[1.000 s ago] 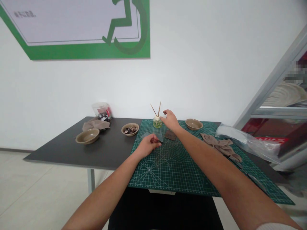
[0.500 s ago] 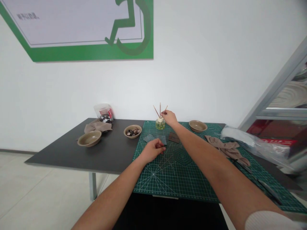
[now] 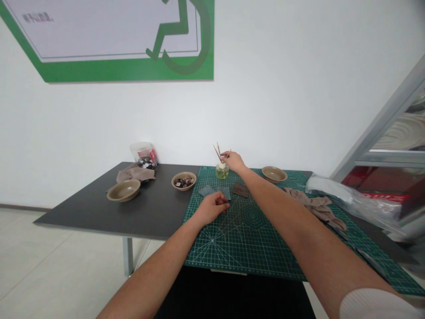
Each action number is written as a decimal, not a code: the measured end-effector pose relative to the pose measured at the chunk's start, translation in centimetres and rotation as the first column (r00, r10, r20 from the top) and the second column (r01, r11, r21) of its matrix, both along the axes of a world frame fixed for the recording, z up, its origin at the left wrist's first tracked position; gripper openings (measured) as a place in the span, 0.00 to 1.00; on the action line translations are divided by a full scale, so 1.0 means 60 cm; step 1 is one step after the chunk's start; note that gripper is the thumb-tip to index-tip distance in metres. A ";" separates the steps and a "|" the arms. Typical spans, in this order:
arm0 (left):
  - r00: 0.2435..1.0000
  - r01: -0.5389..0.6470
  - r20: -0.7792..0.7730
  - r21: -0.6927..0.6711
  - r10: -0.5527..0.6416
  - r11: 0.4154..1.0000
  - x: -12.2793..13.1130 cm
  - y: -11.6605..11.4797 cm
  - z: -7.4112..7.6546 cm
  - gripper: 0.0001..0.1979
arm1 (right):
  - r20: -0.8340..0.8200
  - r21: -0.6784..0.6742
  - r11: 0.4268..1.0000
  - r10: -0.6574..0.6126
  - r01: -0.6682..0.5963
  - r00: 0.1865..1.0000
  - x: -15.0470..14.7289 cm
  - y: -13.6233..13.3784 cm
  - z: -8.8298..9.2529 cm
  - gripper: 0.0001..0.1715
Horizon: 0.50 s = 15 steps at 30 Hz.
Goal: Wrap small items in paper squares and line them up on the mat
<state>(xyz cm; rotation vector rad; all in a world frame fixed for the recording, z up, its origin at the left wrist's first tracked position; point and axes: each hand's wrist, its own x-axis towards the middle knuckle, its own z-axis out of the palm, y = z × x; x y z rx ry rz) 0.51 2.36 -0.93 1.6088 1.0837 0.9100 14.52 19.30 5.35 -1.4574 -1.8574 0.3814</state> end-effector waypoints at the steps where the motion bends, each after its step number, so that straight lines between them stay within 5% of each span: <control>1: 1.000 -0.002 -0.003 0.003 0.002 1.000 0.000 0.000 -0.001 0.08 | -0.001 0.001 1.000 -0.009 0.009 1.000 -0.002 0.003 0.000 0.15; 5: 0.999 -0.004 -0.038 0.027 0.005 1.000 -0.001 0.001 -0.005 0.08 | 0.026 0.007 1.000 -0.019 0.019 0.999 -0.009 0.016 0.001 0.26; 10: 0.997 -0.002 -0.082 0.045 0.005 0.999 -0.002 -0.002 -0.003 0.08 | 0.068 -0.028 0.999 0.035 -0.033 0.997 -0.013 0.016 0.001 0.11; 15: 0.995 -0.003 -0.100 0.074 0.010 0.997 -0.002 -0.001 -0.008 0.07 | 0.062 0.010 0.997 -0.075 0.074 0.995 -0.010 0.001 0.000 0.11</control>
